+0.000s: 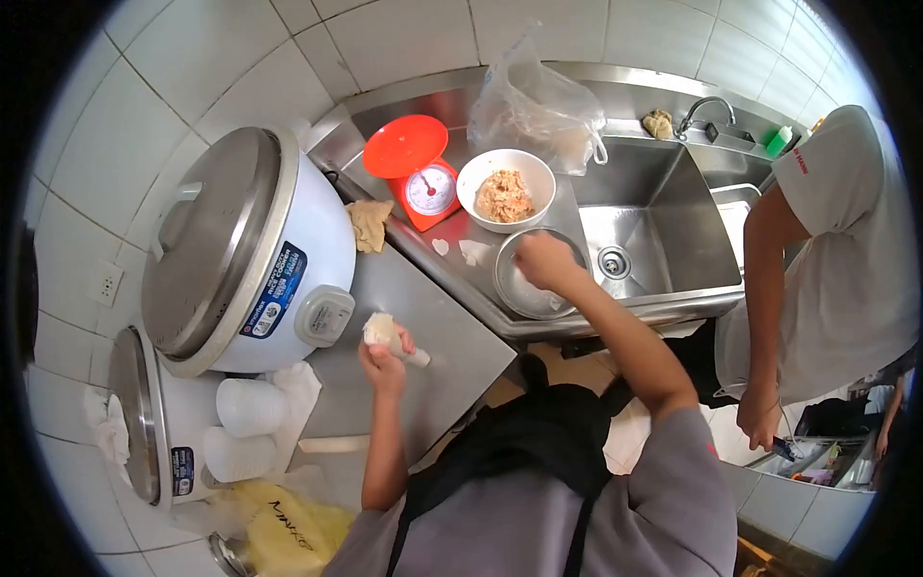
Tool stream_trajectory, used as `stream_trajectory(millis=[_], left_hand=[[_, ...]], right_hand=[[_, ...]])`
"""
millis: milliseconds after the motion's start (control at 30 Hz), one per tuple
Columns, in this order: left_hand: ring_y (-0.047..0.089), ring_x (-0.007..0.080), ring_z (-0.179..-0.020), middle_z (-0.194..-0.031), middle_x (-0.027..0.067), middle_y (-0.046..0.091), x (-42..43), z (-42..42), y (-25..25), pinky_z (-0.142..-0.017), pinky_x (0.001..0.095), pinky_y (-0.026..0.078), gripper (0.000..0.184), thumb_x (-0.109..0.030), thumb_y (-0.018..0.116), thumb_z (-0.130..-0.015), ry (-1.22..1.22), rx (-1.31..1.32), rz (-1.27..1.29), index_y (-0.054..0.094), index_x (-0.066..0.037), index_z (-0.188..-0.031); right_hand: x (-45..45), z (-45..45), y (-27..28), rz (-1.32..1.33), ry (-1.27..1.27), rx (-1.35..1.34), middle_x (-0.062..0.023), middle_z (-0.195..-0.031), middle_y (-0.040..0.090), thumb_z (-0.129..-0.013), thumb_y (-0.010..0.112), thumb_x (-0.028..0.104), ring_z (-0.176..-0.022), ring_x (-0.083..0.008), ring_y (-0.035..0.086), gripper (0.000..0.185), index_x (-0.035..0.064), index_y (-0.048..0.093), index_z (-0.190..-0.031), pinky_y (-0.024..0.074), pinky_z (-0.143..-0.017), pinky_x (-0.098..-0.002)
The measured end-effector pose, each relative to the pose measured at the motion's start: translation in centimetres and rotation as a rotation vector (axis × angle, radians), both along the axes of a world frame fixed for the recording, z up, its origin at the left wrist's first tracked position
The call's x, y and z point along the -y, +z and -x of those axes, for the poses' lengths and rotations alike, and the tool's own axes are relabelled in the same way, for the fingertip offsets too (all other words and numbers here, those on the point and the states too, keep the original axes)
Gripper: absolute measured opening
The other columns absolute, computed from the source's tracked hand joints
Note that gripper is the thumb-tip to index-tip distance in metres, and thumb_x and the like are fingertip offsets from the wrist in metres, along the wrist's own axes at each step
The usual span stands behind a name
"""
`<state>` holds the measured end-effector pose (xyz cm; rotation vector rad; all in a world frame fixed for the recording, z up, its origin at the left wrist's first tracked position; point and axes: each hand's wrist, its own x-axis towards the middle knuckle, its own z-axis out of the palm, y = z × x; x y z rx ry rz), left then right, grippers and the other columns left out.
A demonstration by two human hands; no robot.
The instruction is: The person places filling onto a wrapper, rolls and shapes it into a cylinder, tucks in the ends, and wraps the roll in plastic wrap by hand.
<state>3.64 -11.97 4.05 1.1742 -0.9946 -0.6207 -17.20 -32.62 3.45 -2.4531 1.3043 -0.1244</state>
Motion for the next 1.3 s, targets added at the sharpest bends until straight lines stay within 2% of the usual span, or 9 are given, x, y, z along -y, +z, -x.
stream_trajectory(millis=[200,433,533,767,833,900,933,1000,1300], left_hand=[[0.047,0.009,-0.053,-0.063,0.0016,0.047,-2.0,-0.1,-0.3,-0.048,0.024,0.035,0.074,-0.075,0.043,-0.079,0.071,-0.021,-0.026,0.052,-0.002,-0.084],[0.046,0.0085,-0.054,-0.062,0.001,0.047,-1.6,-0.1,0.1,-0.048,0.0238,0.035,0.074,-0.075,0.043,-0.079,0.06,-0.023,0.019,0.052,-0.001,-0.083],[0.046,0.0084,-0.054,-0.062,0.0009,0.047,-1.3,0.0,0.3,-0.048,0.0235,0.035,0.074,-0.075,0.044,-0.079,0.043,-0.031,0.026,0.051,-0.001,-0.083],[0.047,0.0085,-0.054,-0.062,0.0011,0.048,-0.2,0.3,0.0,-0.048,0.0228,0.036,0.073,-0.074,0.045,-0.078,0.001,-0.055,0.036,0.051,-0.001,-0.083],[0.047,0.0086,-0.053,-0.062,0.001,0.048,0.1,0.6,0.2,-0.048,0.023,0.036,0.073,-0.074,0.045,-0.079,-0.013,-0.048,0.034,0.051,-0.002,-0.083],[0.047,0.0086,-0.053,-0.062,0.0009,0.048,0.2,0.7,0.2,-0.048,0.0233,0.036,0.073,-0.074,0.044,-0.079,-0.021,-0.034,0.037,0.052,-0.002,-0.082],[0.047,0.0086,-0.053,-0.062,0.0009,0.048,0.3,0.7,0.1,-0.048,0.0232,0.036,0.072,-0.074,0.044,-0.079,-0.033,-0.03,0.028,0.052,-0.002,-0.083],[0.046,0.0086,-0.054,-0.061,0.0008,0.047,0.4,0.7,-0.1,-0.048,0.0232,0.036,0.072,-0.074,0.044,-0.08,-0.04,-0.031,0.017,0.052,-0.002,-0.083],[0.045,0.0078,-0.054,-0.062,0.0007,0.047,1.0,1.0,-0.6,-0.049,0.0234,0.035,0.072,-0.074,0.044,-0.079,-0.054,-0.065,0.022,0.051,-0.002,-0.084]], right_hand=[[-2.9,3.0,-0.1,-0.144,-0.004,-0.475,-0.0166,-0.096,0.066,-0.071,0.07,0.028,-0.098,-0.0301,0.061,0.03,0.0046,0.067,-0.089,0.0517,-0.081,-0.0399],[-1.8,4.0,-2.0,-0.131,-0.106,-0.406,-0.0163,-0.091,0.067,-0.065,0.068,0.021,-0.092,-0.0315,0.064,0.028,0.0024,0.068,-0.086,0.053,-0.077,-0.0411],[-1.0,4.6,-0.9,-0.167,-0.145,-0.322,-0.016,-0.083,0.068,-0.062,0.068,0.022,-0.081,-0.0313,0.066,0.025,0.0042,0.069,-0.081,0.0536,-0.073,-0.0408],[-0.4,-2.6,2.6,-0.055,0.065,0.453,-0.0125,-0.069,0.066,-0.069,0.075,0.027,-0.064,-0.0276,0.064,0.024,0.0041,0.067,-0.071,0.0505,-0.062,-0.0372],[0.5,-5.2,0.5,0.037,0.153,0.327,-0.0113,-0.078,0.066,-0.073,0.07,0.023,-0.085,-0.0264,0.062,0.017,0.0059,0.067,-0.073,0.05,-0.066,-0.0375],[2.3,-6.4,-5.5,0.414,0.322,-0.058,-0.0096,-0.091,0.065,-0.078,0.062,0.017,-0.096,-0.026,0.058,0.012,0.0091,0.07,-0.081,0.05,-0.068,-0.0397],[2.0,-6.6,-4.8,0.428,0.321,-0.055,-0.0096,-0.091,0.065,-0.078,0.062,0.017,-0.096,-0.026,0.058,0.012,0.0091,0.07,-0.081,0.05,-0.068,-0.0397],[0.6,-6.6,-4.1,0.483,0.508,-0.464,-0.008,-0.1,0.062,-0.081,0.056,0.014,-0.096,-0.0244,0.057,0.018,0.0103,0.071,-0.09,0.0511,-0.069,-0.0385],[-0.3,-4.0,-2.1,0.574,0.851,-0.535,-0.0066,-0.096,0.062,-0.077,0.059,0.015,-0.097,-0.0241,0.057,0.015,0.0082,0.071,-0.083,0.0527,-0.07,-0.0311]])
